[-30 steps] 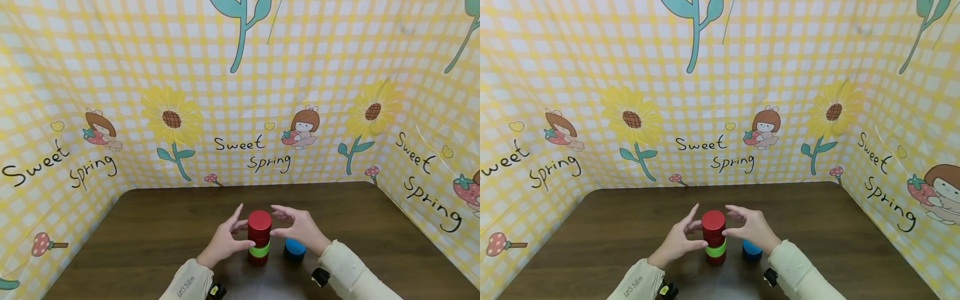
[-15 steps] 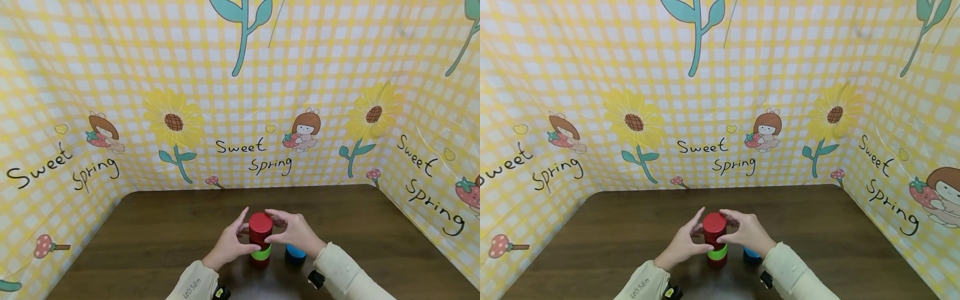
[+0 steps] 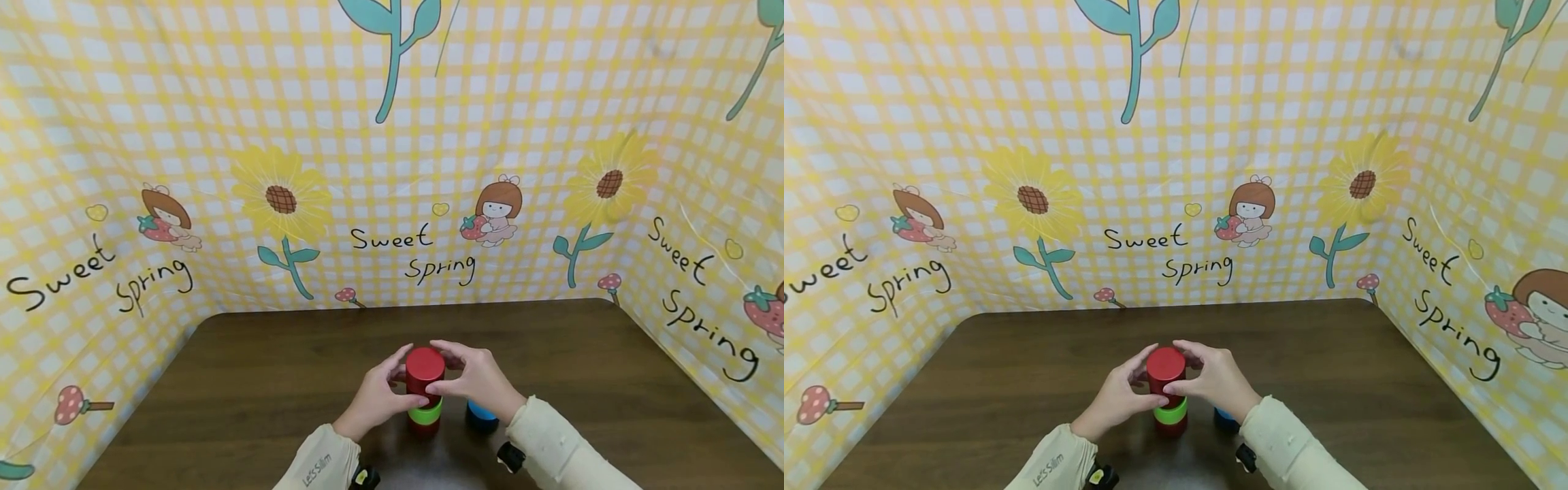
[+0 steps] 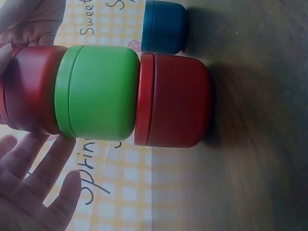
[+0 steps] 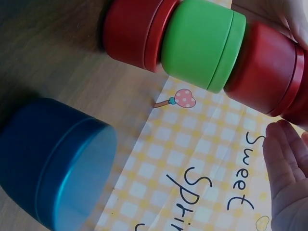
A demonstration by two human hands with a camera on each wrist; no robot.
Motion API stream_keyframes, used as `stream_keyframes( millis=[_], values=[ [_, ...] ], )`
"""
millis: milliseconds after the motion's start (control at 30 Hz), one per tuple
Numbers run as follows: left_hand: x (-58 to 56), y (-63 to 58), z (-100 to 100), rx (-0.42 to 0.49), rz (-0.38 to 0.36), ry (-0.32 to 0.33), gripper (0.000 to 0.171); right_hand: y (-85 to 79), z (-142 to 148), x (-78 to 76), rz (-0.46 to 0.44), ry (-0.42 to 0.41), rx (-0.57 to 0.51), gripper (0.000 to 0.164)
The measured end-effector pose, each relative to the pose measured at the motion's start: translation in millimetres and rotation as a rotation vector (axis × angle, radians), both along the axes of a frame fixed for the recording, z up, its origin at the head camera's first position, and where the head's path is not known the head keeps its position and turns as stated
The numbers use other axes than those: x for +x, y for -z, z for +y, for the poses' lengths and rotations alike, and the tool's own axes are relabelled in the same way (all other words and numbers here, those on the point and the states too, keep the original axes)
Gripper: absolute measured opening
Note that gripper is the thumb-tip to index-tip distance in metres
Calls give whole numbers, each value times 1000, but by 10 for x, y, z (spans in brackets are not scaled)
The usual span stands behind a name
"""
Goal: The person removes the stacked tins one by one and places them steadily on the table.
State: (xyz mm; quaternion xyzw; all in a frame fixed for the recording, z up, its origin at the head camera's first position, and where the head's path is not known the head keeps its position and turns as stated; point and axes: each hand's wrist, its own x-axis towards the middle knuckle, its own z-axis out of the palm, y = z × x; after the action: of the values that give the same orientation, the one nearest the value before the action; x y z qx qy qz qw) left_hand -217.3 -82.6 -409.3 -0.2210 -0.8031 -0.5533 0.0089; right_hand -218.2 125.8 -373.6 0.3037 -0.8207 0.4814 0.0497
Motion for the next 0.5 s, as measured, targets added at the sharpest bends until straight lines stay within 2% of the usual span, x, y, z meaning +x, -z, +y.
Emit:
stream_keyframes(
  millis=[200, 500],
  values=[
    [1, 9, 15, 8, 18, 0, 68, -9, 2, 13, -7, -13, -6, 58],
    [7, -5, 7, -11, 15, 5, 61, -28, 20, 13, -23, 18, 6, 55]
  ],
)
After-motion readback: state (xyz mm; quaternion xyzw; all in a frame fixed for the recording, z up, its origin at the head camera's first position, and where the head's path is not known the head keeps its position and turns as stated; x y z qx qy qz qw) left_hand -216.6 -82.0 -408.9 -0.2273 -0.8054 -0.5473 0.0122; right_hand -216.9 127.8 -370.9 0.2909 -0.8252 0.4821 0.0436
